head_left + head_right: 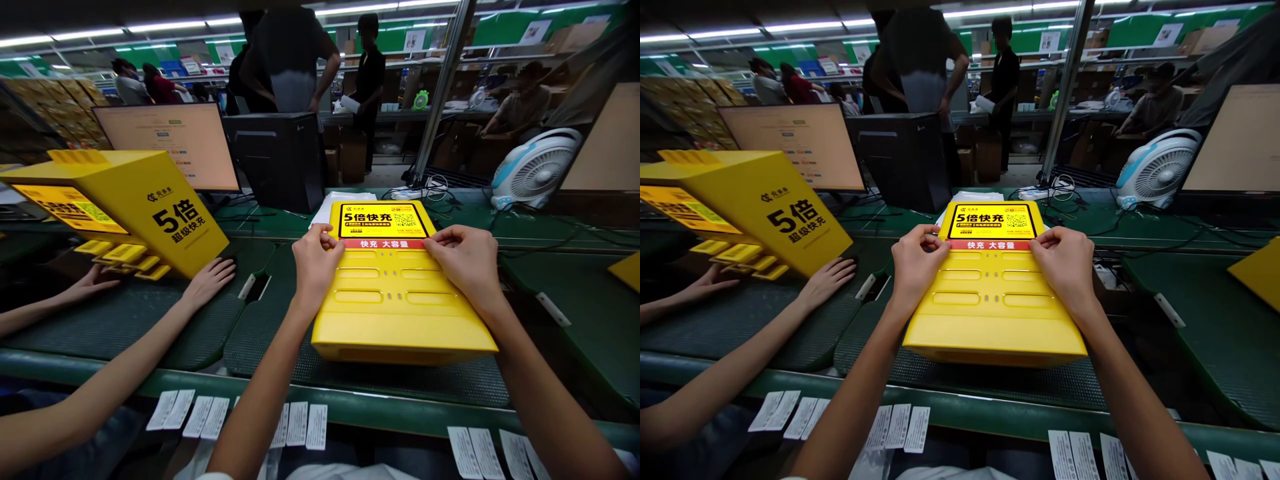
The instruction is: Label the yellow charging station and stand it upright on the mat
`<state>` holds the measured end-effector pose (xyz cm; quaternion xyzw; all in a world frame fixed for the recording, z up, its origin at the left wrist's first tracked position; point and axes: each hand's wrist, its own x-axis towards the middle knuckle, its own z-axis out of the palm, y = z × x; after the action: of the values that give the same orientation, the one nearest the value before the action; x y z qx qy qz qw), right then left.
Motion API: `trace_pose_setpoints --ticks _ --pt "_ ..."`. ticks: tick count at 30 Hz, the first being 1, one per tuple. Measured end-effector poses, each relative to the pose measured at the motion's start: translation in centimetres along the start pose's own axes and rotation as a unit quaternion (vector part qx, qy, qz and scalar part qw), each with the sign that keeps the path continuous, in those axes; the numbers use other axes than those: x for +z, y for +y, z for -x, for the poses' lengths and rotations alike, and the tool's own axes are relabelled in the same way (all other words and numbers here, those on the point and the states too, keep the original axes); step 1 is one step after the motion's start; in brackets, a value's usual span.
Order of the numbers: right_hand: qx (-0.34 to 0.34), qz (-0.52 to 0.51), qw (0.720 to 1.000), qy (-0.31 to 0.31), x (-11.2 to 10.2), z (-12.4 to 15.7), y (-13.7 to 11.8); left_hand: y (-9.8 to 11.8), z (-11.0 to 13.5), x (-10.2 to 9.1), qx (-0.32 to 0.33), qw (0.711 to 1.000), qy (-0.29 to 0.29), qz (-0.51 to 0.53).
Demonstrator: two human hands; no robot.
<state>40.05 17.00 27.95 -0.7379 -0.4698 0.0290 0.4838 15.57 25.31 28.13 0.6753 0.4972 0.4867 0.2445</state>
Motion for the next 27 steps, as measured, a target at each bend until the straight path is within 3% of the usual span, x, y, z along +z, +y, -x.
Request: trace_pose_setpoints --ticks 21,27 --pt "0.004 0.007 1.0 -0.008 -0.07 -0.03 -0.43 -0.17 0.04 0.09 -0.004 1.0 -0.001 0.011" --pt "-0.012 0.023 1.0 -0.016 -0.05 0.03 -0.64 -0.01 -0.69 -0.14 -0.01 0.999 -0.034 -0.02"
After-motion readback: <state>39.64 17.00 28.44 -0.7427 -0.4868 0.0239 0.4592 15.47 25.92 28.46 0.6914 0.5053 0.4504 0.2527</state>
